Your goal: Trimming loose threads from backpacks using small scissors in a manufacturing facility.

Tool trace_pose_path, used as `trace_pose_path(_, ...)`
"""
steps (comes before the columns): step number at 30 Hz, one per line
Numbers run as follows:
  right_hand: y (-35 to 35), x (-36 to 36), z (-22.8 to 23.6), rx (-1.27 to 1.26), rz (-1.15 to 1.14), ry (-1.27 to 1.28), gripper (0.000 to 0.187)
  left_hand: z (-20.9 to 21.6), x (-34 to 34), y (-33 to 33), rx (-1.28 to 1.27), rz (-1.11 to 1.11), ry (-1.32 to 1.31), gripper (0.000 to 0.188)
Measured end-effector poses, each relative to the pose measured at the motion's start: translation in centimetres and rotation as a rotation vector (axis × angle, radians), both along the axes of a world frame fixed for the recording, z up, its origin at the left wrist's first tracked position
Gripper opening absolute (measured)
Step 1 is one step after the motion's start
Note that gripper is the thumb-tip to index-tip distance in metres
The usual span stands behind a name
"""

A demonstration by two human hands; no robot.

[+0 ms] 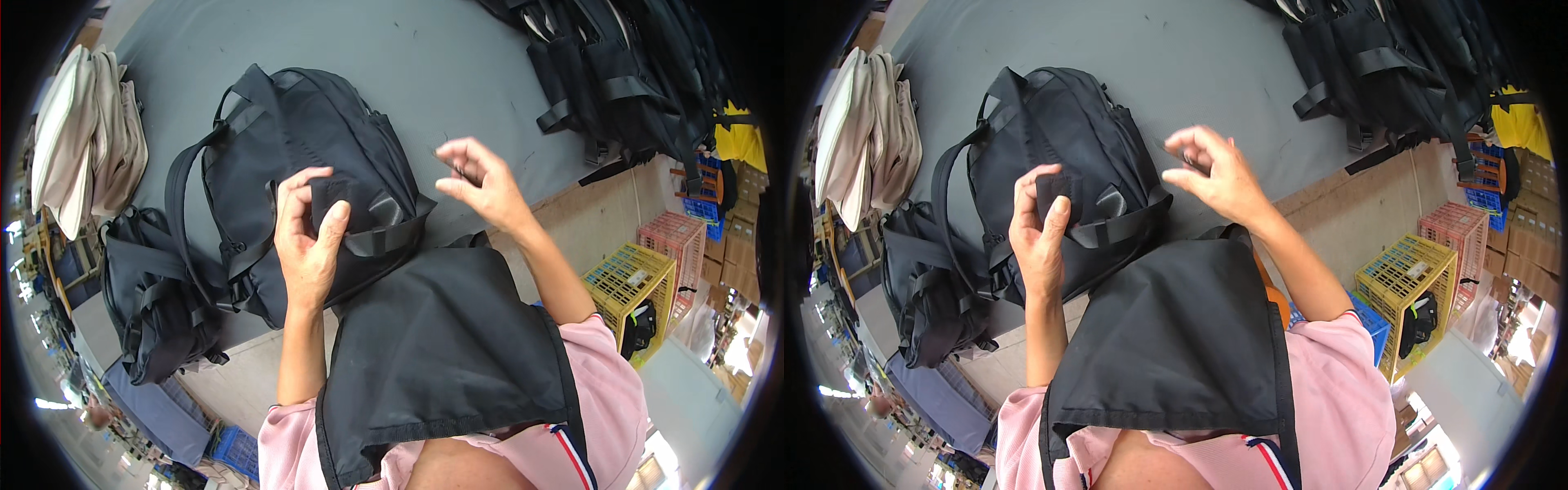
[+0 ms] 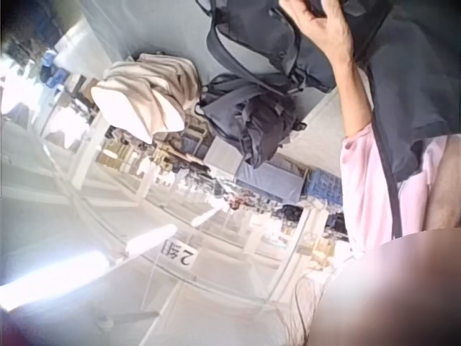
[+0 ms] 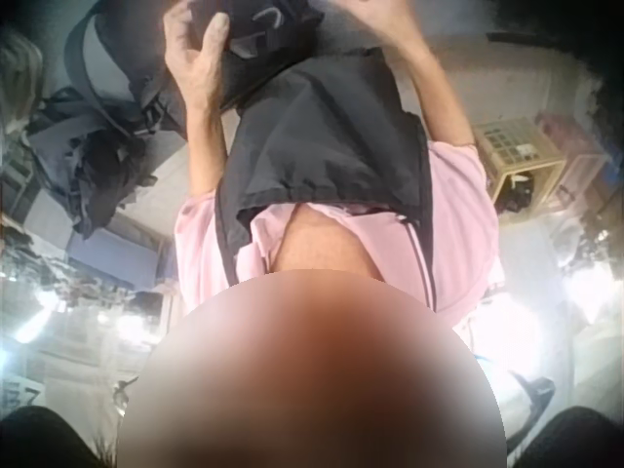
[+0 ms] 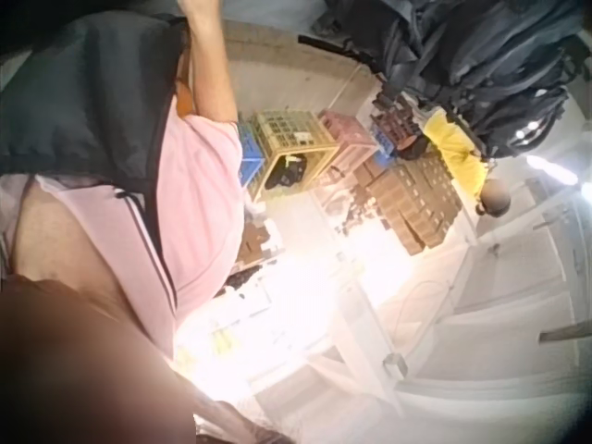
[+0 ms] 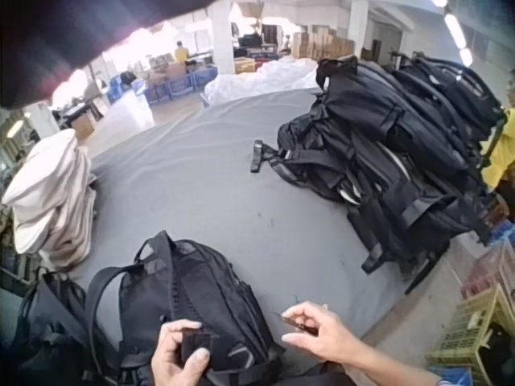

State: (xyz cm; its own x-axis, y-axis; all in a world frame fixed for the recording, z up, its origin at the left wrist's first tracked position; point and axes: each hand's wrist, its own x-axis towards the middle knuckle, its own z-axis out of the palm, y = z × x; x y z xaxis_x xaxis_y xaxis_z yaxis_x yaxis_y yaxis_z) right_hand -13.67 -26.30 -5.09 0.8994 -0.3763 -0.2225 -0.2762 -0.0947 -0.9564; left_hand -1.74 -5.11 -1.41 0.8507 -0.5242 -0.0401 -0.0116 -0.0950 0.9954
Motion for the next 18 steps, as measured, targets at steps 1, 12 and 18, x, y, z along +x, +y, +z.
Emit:
trace_pose_path(1, 0.7, -0.6, 0.2, 0.154, -0.016, 0.08, 0.026, -0.7, -0.1, 0.9, 0.057, 0.019, -0.051, 0.017)
trace_pose_path(12, 3.1, 2.6, 2.6, -0.028, 0.136, -0.033, 0.016, -1.9, -2.3, 1.8, 0.692, 0.215, -0.918, 0.045)
trace_pose_path(18, 4.4, 2.8, 1.4, 0.232, -0.039, -0.11, 0.014, -1.8, -1.7, 0.9, 0.511, -0.187, -0.862, 0.034)
